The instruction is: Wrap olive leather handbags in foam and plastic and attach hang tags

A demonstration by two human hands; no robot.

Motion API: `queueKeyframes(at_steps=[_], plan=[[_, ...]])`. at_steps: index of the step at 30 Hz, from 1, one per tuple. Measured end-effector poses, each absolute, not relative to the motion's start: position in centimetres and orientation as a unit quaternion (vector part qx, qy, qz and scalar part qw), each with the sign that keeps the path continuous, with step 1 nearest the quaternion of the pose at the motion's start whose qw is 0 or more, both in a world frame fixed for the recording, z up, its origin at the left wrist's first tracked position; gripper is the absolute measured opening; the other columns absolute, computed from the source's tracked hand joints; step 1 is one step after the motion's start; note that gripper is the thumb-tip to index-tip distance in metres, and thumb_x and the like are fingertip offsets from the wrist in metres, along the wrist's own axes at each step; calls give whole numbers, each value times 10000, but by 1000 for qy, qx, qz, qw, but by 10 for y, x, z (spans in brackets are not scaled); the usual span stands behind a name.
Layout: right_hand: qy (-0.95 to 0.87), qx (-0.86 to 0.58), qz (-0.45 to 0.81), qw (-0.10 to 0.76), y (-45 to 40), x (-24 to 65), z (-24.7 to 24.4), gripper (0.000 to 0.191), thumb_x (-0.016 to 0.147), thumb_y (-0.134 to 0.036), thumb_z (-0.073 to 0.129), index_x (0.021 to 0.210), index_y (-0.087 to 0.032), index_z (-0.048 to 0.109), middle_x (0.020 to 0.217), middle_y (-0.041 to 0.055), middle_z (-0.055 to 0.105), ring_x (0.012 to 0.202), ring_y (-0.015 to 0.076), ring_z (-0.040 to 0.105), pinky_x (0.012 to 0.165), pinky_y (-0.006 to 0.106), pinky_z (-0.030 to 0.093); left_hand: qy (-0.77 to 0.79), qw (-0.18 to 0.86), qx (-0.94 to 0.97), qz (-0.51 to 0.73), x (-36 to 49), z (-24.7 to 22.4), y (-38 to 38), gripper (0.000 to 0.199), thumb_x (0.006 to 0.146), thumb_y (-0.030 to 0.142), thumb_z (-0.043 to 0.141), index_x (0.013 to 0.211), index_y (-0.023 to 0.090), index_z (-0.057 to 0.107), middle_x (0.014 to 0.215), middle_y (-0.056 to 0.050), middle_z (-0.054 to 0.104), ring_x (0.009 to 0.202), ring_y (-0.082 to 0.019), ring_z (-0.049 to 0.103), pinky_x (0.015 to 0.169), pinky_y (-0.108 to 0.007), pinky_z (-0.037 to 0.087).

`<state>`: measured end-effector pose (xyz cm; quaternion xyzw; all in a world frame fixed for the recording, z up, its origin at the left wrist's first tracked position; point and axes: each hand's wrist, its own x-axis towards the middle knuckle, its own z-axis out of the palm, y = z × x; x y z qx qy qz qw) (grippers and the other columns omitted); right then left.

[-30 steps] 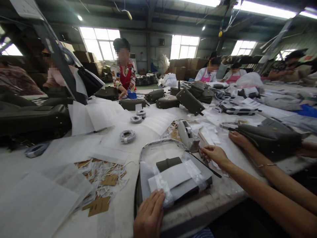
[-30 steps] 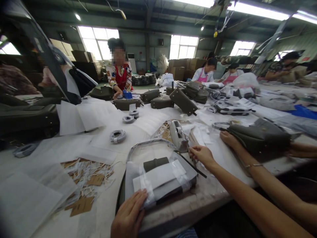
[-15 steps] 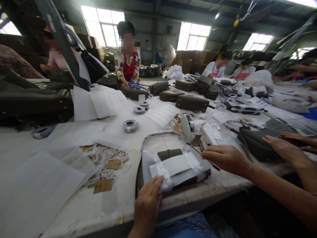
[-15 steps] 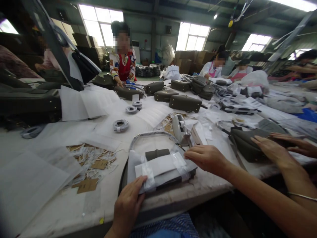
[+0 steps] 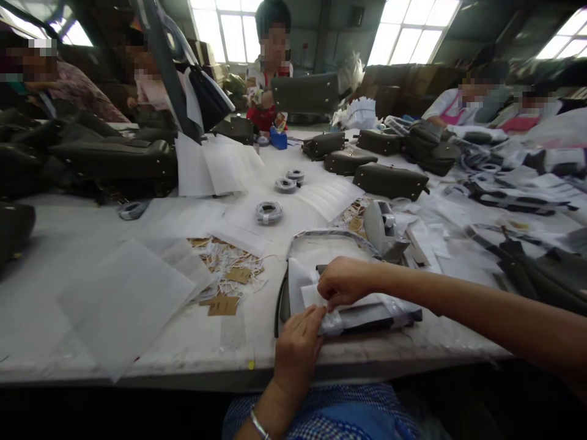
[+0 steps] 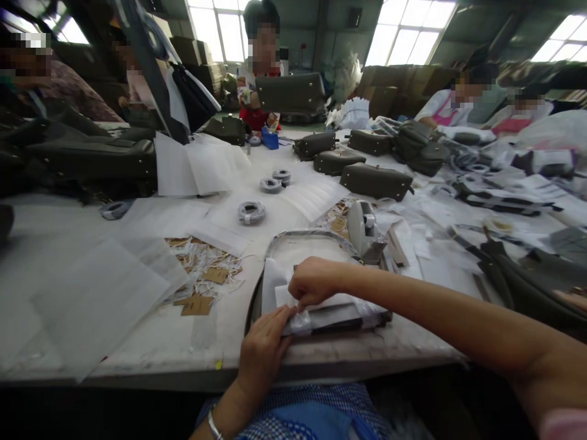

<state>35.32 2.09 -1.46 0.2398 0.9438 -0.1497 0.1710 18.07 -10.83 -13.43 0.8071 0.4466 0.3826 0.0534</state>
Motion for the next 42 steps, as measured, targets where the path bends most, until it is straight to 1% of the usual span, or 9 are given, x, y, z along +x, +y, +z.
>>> queueKeyframes(at_steps=[6, 11, 15, 17, 21, 24, 30, 36, 42], plan=[[932, 219, -102, 271, 28, 335, -15, 173, 857, -419, 681, 890, -273, 769, 845, 22, 764, 711, 162, 633, 549, 273, 237, 440, 44, 806, 394, 182, -132, -110, 323, 986, 161, 472, 1285, 207, 585, 1171, -43, 726, 1094, -209, 671, 920, -367, 561], [930, 217, -95, 283, 37, 331, -17, 189, 828, -437, 716, 861, -260, 771, 781, 30, 747, 673, 165, 605, 557, 279, 228, 423, 40, 816, 393, 183, -135, -112, 327, 978, 162, 509, 1270, 261, 618, 1239, -18, 696, 1146, -223, 639, 928, -389, 537], [918, 228, -177, 271, 54, 325, -18, 159, 726, -335, 822, 739, -191, 756, 689, 34, 712, 638, 163, 566, 580, 287, 238, 419, 28, 814, 402, 183, -138, -112, 294, 995, 184, 478, 1221, 261, 650, 1234, -14, 699, 1146, -219, 637, 922, -380, 530], [908, 221, -223, 277, 63, 323, -18, 130, 722, -289, 823, 773, -186, 763, 695, 13, 711, 628, 145, 557, 585, 275, 272, 418, 31, 812, 406, 184, -138, -112, 277, 1000, 201, 472, 1193, 259, 661, 1220, -11, 704, 1139, -212, 640, 910, -369, 532], [878, 205, -312, 300, 78, 326, -15, 129, 804, -227, 726, 918, -182, 768, 733, -26, 715, 617, 108, 586, 591, 227, 355, 426, 43, 805, 412, 185, -138, -111, 266, 1003, 204, 466, 1168, 258, 668, 1198, -5, 710, 1139, -200, 639, 910, -357, 531], [862, 214, -343, 307, 82, 329, -10, 145, 810, -149, 678, 925, -163, 765, 722, -23, 712, 609, 103, 600, 593, 217, 381, 426, 45, 803, 414, 186, -137, -111, 266, 1001, 201, 472, 1174, 261, 665, 1199, -1, 710, 1140, -198, 637, 910, -356, 529], [905, 195, -225, 303, 72, 319, -6, 146, 768, -106, 720, 865, -200, 778, 723, -24, 716, 639, 118, 563, 599, 241, 341, 428, 38, 802, 415, 185, -137, -111, 273, 1011, 217, 445, 1159, 259, 670, 1197, 6, 712, 1125, -203, 646, 886, -367, 532], [930, 189, -133, 287, 60, 312, -13, 110, 804, -130, 711, 857, -198, 779, 736, 19, 712, 672, 161, 539, 601, 298, 258, 426, 45, 814, 393, 184, -133, -111, 297, 1018, 209, 419, 1181, 253, 663, 1216, -8, 703, 1144, -204, 637, 899, -361, 529], [933, 200, -93, 285, 59, 313, -20, 94, 818, -191, 717, 888, -210, 777, 751, 32, 720, 689, 179, 573, 596, 295, 270, 430, 37, 811, 395, 185, -134, -110, 299, 1016, 202, 422, 1188, 247, 662, 1196, -17, 709, 1116, -208, 649, 876, -367, 545]])
